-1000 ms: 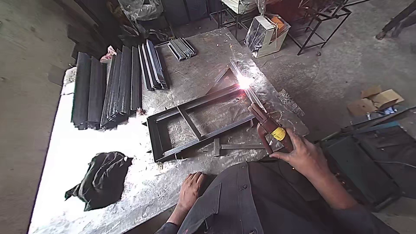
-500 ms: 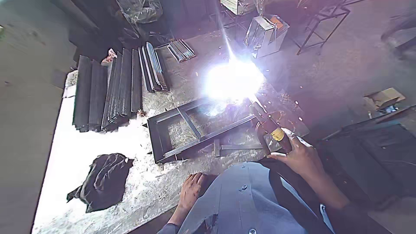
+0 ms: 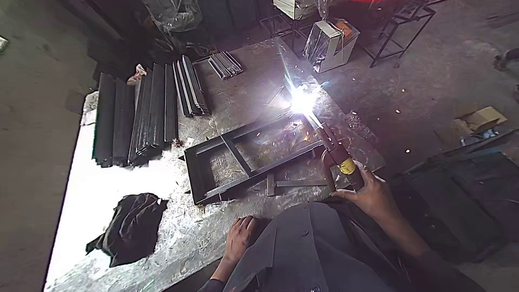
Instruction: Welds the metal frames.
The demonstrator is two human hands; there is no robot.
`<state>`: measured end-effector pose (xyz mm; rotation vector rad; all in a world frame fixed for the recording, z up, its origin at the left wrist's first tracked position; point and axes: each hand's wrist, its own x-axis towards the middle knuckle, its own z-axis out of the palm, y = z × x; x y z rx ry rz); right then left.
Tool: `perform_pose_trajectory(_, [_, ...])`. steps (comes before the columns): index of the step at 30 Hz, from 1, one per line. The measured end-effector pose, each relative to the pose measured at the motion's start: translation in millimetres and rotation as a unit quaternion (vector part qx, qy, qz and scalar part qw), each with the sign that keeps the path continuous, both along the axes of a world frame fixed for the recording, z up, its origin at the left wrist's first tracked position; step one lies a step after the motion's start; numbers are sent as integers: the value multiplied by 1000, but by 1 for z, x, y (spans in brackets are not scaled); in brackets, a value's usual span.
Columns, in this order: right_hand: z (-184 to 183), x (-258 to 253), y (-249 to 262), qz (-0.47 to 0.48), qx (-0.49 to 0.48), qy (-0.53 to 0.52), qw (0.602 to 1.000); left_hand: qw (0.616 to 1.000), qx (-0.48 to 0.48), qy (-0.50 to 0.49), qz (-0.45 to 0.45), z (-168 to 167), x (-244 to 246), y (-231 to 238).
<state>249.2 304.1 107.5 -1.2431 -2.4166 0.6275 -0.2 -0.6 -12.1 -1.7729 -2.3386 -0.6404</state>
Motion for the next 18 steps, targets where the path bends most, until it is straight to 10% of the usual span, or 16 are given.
perform_pose_trajectory(18, [-1,-3,1,5,11,-1,1000,1000,2,9,-3,-3,-2,0])
